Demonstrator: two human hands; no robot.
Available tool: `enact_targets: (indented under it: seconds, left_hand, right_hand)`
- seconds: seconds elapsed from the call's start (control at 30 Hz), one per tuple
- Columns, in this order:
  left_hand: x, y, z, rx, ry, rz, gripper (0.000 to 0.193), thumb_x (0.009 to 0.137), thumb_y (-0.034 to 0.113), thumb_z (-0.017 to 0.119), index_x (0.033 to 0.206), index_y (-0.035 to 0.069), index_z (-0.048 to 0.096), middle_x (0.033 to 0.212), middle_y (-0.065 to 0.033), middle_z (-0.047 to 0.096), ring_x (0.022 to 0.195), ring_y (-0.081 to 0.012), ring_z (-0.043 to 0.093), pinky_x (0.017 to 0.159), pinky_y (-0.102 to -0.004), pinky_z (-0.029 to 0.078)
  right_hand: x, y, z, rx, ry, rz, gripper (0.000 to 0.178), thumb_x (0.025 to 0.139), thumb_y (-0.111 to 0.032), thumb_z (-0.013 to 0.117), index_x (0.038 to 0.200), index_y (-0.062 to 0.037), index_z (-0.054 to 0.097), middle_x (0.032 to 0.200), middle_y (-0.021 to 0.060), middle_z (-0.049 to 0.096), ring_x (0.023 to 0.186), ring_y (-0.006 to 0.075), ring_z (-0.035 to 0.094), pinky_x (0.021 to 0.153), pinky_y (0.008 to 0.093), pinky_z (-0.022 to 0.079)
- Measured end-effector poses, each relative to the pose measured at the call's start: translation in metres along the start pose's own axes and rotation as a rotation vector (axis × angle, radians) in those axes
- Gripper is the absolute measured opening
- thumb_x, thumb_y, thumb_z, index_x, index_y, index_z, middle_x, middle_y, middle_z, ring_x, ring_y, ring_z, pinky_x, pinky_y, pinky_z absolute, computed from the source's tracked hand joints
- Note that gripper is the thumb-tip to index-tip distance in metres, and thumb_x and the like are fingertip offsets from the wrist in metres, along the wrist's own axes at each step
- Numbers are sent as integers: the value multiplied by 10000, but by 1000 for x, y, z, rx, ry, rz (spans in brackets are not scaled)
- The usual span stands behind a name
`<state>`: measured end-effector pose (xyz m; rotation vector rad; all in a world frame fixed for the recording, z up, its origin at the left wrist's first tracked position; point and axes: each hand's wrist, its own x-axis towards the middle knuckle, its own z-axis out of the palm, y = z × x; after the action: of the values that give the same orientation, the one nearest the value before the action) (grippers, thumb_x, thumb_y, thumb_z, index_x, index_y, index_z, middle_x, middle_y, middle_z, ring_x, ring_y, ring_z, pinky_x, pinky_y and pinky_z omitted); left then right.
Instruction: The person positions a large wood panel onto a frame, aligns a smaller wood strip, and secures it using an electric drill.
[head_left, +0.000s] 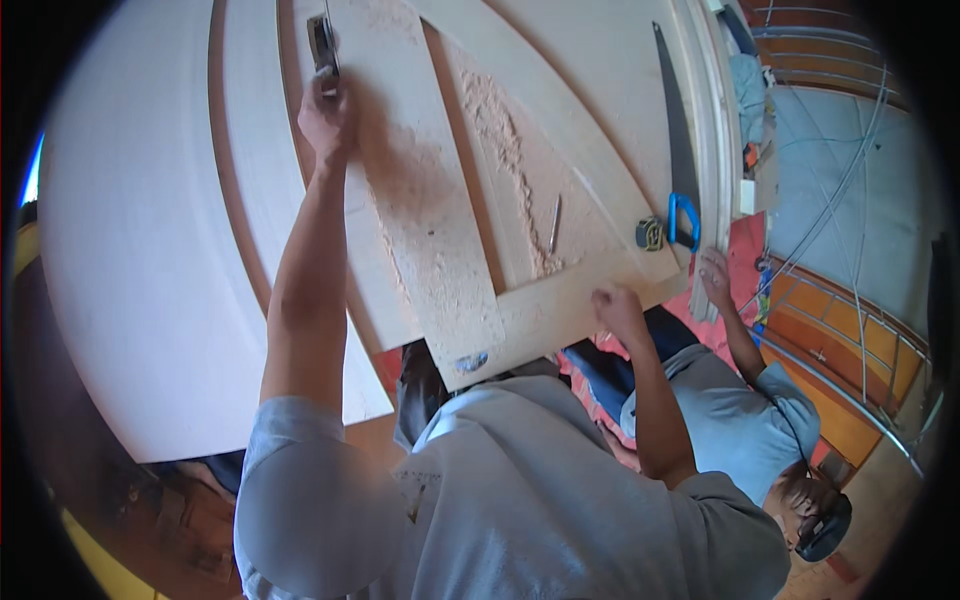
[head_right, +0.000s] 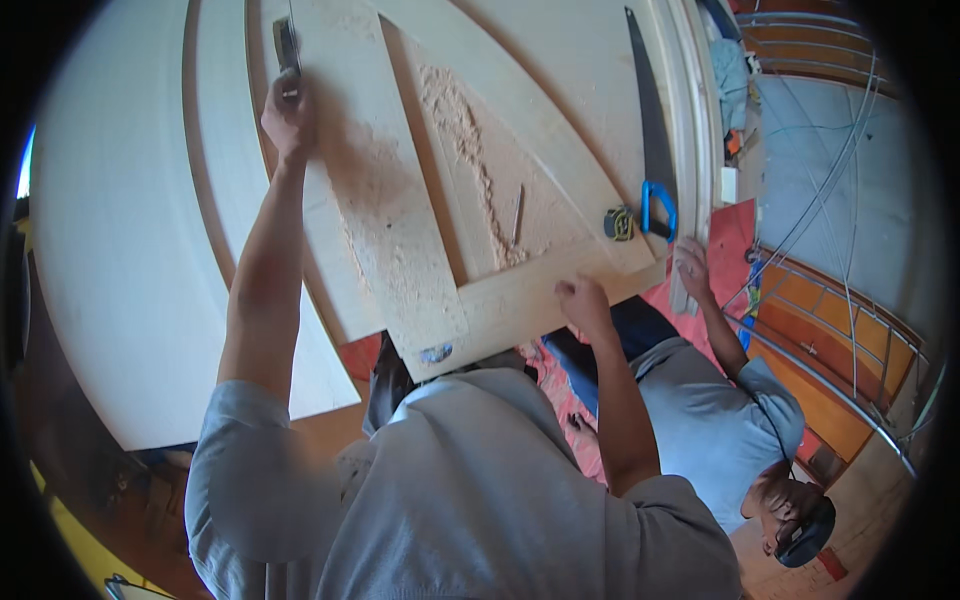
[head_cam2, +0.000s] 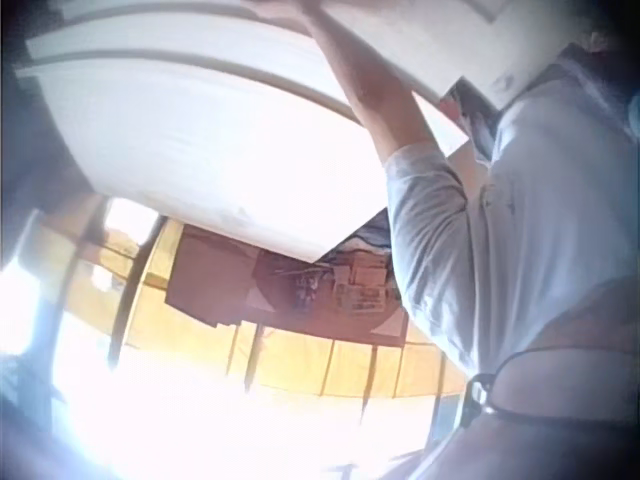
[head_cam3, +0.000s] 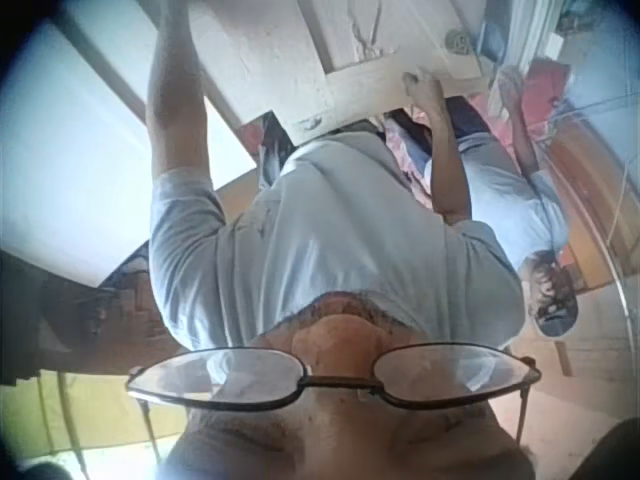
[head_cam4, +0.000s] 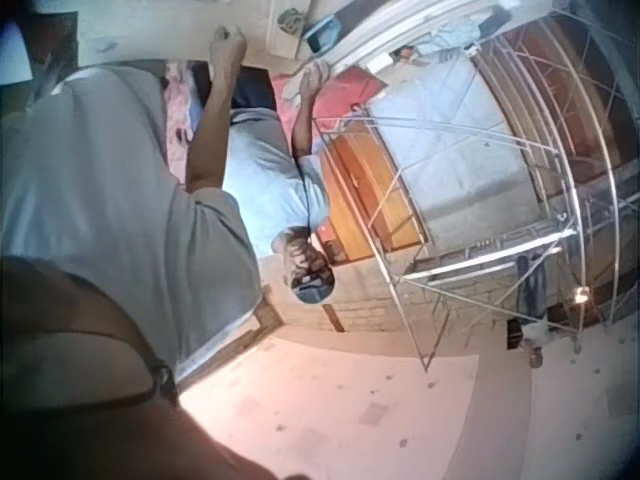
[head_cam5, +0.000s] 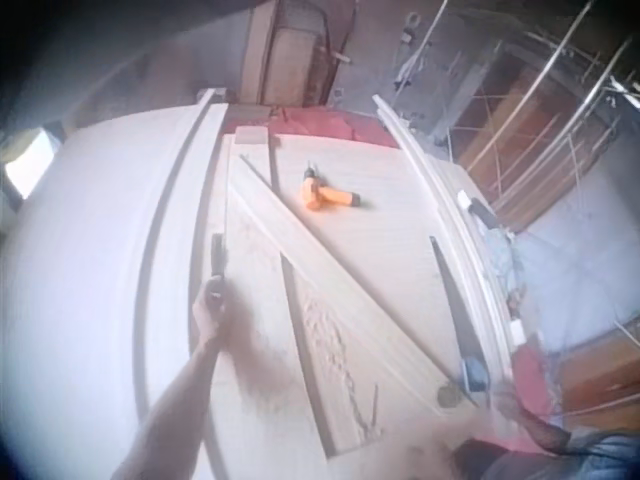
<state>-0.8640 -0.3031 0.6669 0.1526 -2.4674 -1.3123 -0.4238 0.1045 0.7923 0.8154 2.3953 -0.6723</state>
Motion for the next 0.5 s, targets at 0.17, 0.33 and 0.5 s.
enact_targets:
  seconds: [0.17,0.33,0.5]
  left_hand:
    - [-9,16,-2,-34,-73,46,387,940,384,776,1224,123,741,1057,-115,778,903,-319,760,831,-433,590]
    - [-31,-24,-14,-17,-156,90,335,993,349,748,1231,115,722,1015,-164,727,837,-300,731,755,-425,579]
    - [-26,6,-7,45,-72,107,315,1008,304,749,1246,99,732,985,-90,729,743,-210,684,707,-362,567]
  right_hand:
    - [17,-84,18,98,228,-283,200,981,-196,749,1084,-25,740,894,175,750,818,282,745,757,400,581]
    - [45,-122,81,166,135,-437,213,1008,-278,696,1085,-82,728,999,167,755,919,383,744,793,468,579]
    - [64,-143,54,217,80,-312,177,985,-241,719,1074,-90,745,993,157,773,895,346,757,794,458,592]
